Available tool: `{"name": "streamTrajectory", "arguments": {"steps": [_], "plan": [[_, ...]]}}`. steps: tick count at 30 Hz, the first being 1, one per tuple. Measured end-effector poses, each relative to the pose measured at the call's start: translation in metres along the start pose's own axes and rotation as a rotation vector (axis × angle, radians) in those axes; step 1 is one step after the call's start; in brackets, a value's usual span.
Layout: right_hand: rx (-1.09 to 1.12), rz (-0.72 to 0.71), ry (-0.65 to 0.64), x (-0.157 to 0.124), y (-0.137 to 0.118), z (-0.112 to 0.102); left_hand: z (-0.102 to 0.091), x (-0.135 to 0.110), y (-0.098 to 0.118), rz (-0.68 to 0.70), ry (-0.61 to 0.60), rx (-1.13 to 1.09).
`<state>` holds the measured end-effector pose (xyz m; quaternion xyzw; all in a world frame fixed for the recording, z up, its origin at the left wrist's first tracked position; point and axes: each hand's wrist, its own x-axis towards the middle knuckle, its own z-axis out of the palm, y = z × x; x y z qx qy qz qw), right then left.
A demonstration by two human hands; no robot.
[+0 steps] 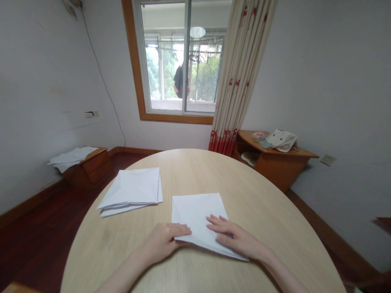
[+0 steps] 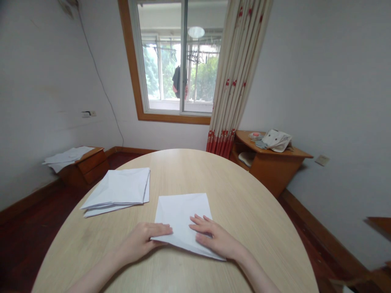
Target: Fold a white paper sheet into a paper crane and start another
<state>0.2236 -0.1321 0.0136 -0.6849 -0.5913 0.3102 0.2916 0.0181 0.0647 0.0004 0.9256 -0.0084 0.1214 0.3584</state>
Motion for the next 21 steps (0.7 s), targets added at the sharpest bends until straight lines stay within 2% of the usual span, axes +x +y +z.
{"name": "streamTrajectory", "arguments": {"steps": [4, 8, 15, 21], "plan": [[0.091, 0.001, -0.042, -0.003, -0.004, -0.004, 0.001, 0.000, 0.001, -0.109, 0.049, -0.046], [0.206, -0.001, -0.044, -0.008, -0.007, -0.008, -0.002, 0.001, 0.006, -0.148, 0.077, -0.085], [0.253, 0.033, 0.135, -0.015, -0.001, -0.006, -0.004, 0.001, 0.009, -0.203, 0.176, -0.093], [0.536, 0.066, 0.233, -0.009, 0.010, 0.005, 0.000, 0.001, -0.001, -0.294, 0.309, -0.003]]}}
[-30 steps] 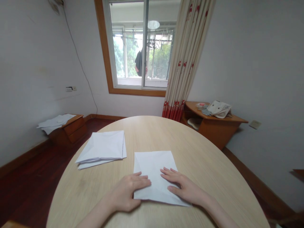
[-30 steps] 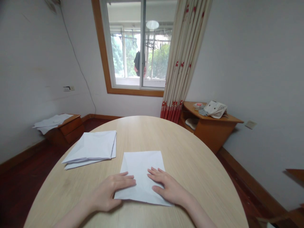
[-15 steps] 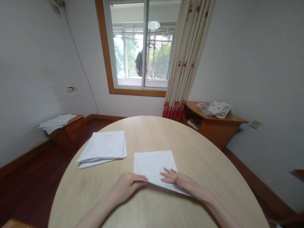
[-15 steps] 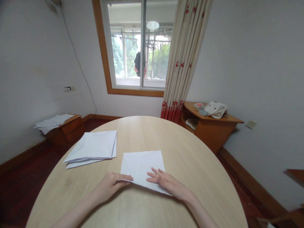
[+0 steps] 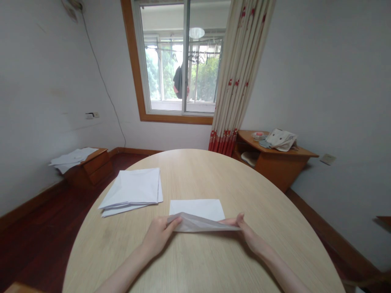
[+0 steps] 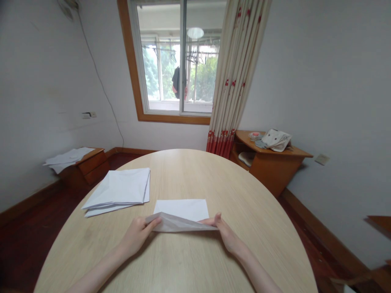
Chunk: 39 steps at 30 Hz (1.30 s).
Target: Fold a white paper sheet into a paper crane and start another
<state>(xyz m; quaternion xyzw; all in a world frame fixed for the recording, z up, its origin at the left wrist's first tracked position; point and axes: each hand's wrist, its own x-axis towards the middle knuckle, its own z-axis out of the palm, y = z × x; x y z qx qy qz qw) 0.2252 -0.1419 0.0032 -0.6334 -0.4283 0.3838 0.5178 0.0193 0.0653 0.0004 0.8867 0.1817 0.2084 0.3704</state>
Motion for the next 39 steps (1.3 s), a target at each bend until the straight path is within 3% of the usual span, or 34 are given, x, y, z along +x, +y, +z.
{"name": "streamTrajectory", "arguments": {"steps": [6, 11, 18, 24, 29, 33, 39], "plan": [[0.172, -0.011, 0.027, 0.005, 0.002, 0.005, 0.002, 0.001, -0.001, -0.084, 0.079, 0.097], [-0.017, -0.012, 0.098, 0.008, -0.003, 0.010, 0.001, 0.002, 0.001, -0.128, 0.070, 0.126], [-0.009, -0.031, 0.223, 0.013, 0.008, 0.014, 0.002, 0.003, 0.000, -0.147, 0.060, 0.073], [-0.166, -0.105, 0.319, 0.013, 0.010, 0.016, 0.006, 0.002, -0.005, -0.155, 0.030, 0.036], [-0.336, -0.057, 0.352, 0.014, 0.015, 0.016, 0.007, 0.002, 0.001, -0.208, -0.022, 0.207], [-0.517, -0.043, 0.395, 0.013, 0.017, 0.016, 0.008, 0.001, 0.000, -0.104, 0.007, 0.272], [-0.714, -0.152, 0.434, 0.014, 0.024, 0.018, 0.013, 0.000, -0.010, 0.149, 0.168, 0.337]]}}
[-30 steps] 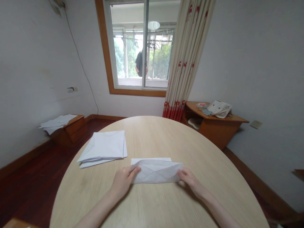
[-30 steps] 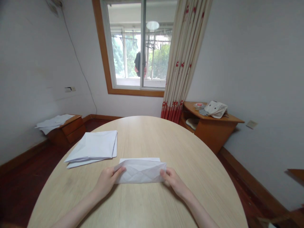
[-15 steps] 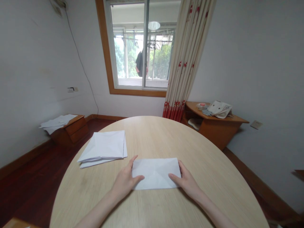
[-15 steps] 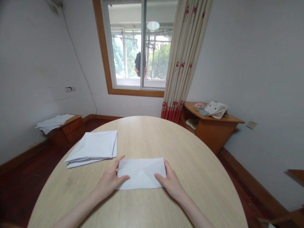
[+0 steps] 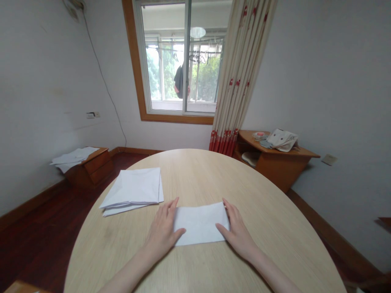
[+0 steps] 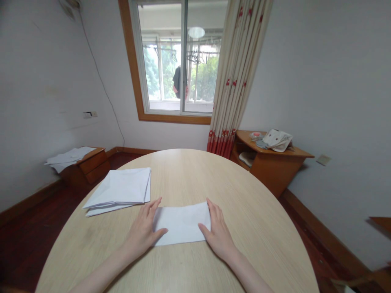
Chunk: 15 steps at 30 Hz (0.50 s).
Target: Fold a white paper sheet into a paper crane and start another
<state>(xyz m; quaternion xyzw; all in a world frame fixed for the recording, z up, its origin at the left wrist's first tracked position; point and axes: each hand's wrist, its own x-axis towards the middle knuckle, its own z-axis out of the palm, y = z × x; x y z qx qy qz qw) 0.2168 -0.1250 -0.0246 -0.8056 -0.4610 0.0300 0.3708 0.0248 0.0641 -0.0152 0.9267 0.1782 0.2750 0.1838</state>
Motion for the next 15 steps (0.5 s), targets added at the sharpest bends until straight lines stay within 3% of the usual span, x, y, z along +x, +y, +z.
{"name": "streamTrajectory", "arguments": {"steps": [3, 9, 15], "plan": [[-0.120, -0.091, 0.004, -0.001, 0.003, 0.003, 0.001, -0.001, 0.000, 0.067, 0.016, 0.024], [-0.234, -0.237, -0.042, -0.006, -0.005, 0.008, 0.003, -0.006, 0.010, 0.126, -0.113, -0.036], [-0.211, -0.251, -0.130, -0.011, -0.017, 0.019, 0.017, -0.010, 0.022, 0.161, -0.163, 0.031]]}}
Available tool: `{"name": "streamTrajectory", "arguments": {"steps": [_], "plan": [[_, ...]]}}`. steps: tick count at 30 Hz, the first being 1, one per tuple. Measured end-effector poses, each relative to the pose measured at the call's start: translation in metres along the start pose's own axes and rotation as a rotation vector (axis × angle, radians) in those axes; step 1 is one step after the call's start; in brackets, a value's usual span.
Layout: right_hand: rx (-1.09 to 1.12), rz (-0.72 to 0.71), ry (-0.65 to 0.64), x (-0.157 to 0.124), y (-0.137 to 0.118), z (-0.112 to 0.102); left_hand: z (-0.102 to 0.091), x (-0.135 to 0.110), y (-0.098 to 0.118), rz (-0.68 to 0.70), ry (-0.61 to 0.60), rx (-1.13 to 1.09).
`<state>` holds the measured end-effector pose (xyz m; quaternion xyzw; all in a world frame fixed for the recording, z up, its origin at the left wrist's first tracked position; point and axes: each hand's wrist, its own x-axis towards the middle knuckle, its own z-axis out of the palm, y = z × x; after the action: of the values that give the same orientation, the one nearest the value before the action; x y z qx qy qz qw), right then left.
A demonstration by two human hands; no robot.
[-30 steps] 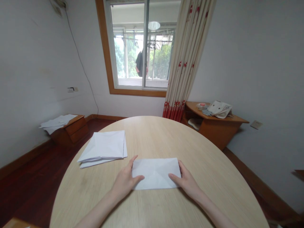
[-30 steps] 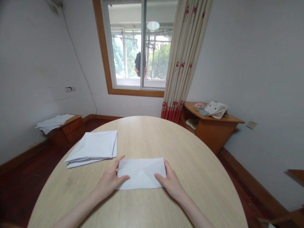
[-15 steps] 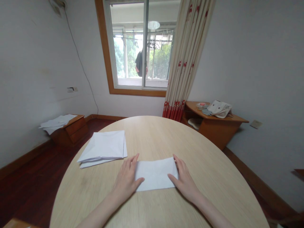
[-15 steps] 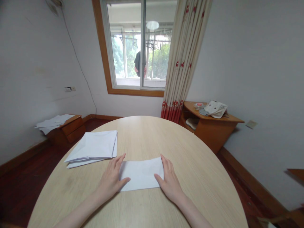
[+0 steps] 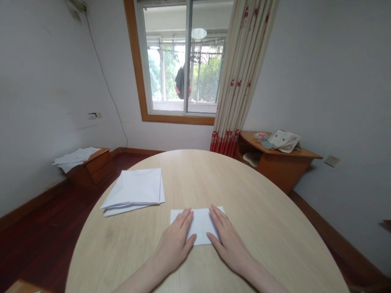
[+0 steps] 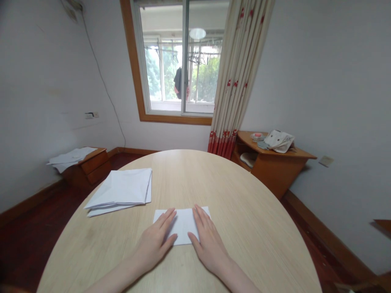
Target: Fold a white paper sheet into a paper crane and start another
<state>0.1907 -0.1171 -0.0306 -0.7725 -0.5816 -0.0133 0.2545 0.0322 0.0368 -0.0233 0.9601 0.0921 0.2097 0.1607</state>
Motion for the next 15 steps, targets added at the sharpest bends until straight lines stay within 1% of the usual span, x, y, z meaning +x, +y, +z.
{"name": "streamTrajectory", "arguments": {"steps": [4, 8, 12, 15], "plan": [[0.004, 0.065, -0.087, 0.002, -0.004, 0.003, 0.004, 0.002, 0.003, 0.011, -0.046, 0.062], [-0.021, 0.128, -0.169, 0.004, -0.006, 0.002, 0.007, 0.002, 0.000, -0.025, -0.096, 0.050], [-0.033, 0.128, -0.203, 0.005, -0.007, 0.001, 0.011, 0.001, -0.003, -0.036, -0.100, 0.056], [-0.037, 0.099, -0.198, 0.004, -0.006, 0.001, 0.011, 0.002, -0.004, -0.056, -0.133, 0.076]]}}
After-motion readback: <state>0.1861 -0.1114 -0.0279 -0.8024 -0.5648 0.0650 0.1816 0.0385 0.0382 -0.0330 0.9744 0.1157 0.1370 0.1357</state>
